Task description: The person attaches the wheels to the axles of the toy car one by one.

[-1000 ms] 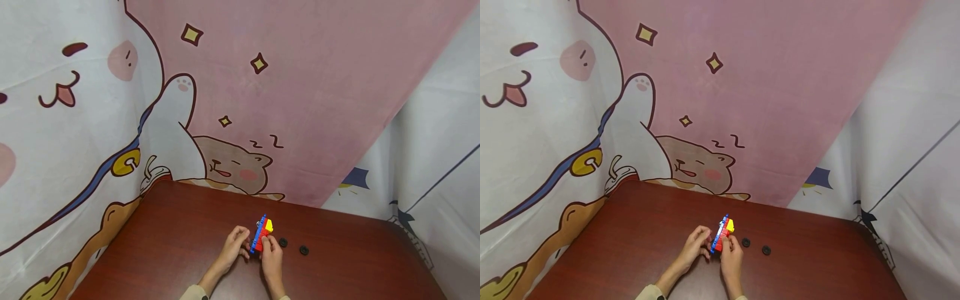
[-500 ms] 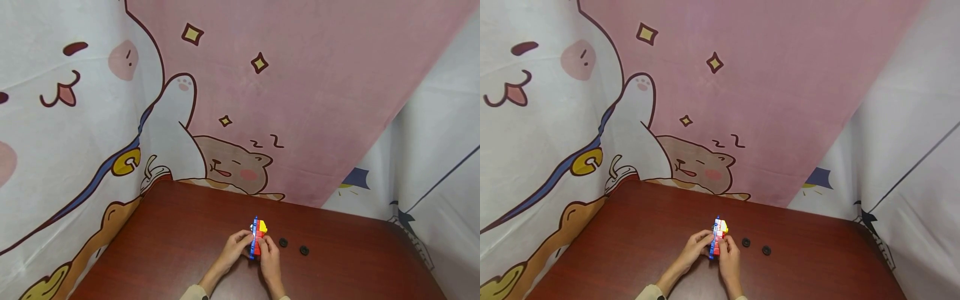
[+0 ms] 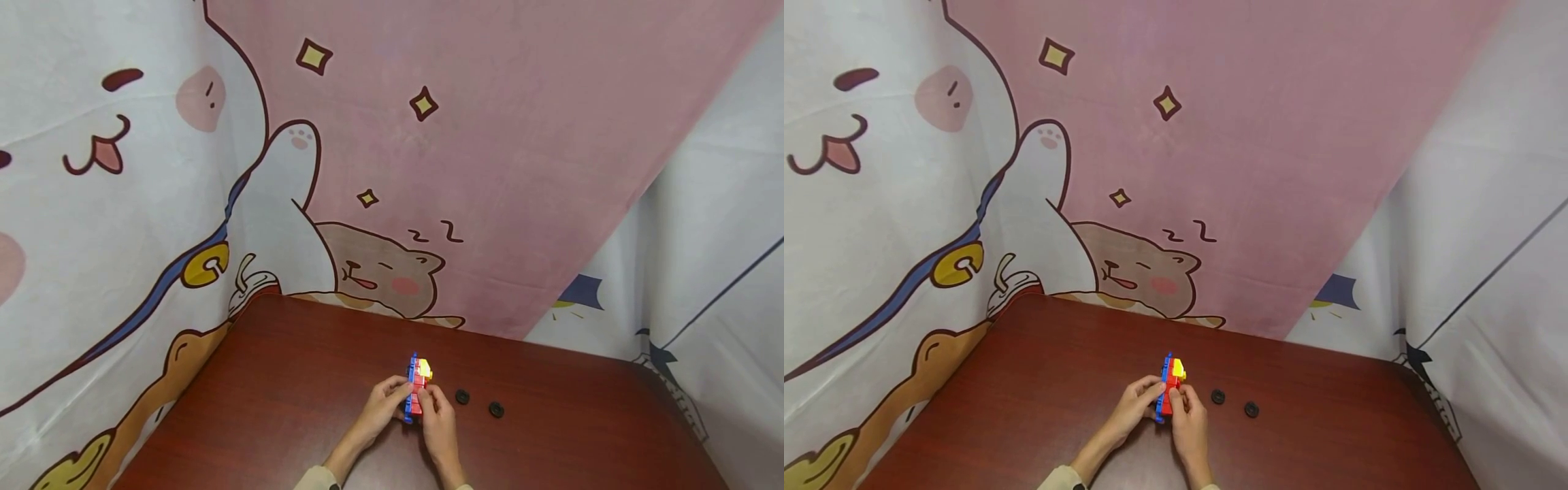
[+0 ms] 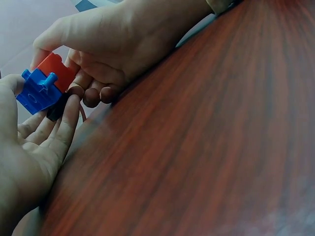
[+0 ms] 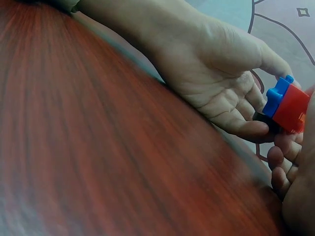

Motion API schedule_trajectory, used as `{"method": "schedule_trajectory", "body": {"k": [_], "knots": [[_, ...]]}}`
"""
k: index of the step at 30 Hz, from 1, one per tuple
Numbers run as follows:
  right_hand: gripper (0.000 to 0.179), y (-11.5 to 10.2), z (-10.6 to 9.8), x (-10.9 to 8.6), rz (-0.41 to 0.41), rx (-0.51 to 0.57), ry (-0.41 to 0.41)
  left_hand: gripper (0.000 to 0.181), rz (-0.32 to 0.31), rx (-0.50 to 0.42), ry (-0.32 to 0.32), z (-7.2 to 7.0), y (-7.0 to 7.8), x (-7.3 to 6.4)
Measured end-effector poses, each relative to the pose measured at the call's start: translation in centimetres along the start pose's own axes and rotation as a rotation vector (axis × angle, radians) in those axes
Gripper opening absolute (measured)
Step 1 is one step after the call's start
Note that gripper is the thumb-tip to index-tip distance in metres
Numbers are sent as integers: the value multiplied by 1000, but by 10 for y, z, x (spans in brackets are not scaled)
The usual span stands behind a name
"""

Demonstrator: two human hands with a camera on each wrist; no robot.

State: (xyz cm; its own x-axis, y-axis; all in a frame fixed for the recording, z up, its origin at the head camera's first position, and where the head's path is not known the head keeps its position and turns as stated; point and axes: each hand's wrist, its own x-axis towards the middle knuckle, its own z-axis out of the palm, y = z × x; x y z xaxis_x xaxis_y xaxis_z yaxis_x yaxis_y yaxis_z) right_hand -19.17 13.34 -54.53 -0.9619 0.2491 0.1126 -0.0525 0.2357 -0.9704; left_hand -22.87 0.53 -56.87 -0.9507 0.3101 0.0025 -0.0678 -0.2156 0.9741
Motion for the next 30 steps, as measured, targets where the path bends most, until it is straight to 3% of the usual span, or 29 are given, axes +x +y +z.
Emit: {"method": "schedule_trajectory", "body": {"k": [3,8,12,17,25,30], "knots": [[19,-12,-2,-5,-47,12,40,37,12,-2,-8,0,0,1],[21,-11,-1,-6,-90,106,161,37,30,2,-31,0,-2,1],[18,-9,0,-2,-82,160,264,36,33,0,-22,0,-4,2],[12,1,-5,5,-145,120,358,35,35,-14,-16,1,-4,3],[6,45,-44,32,-310,82,615,36,15,-24,-31,2,-5,3],[3,52,-68,41,-271,1,698,37,16,-23,-24,0,-5,3]]}}
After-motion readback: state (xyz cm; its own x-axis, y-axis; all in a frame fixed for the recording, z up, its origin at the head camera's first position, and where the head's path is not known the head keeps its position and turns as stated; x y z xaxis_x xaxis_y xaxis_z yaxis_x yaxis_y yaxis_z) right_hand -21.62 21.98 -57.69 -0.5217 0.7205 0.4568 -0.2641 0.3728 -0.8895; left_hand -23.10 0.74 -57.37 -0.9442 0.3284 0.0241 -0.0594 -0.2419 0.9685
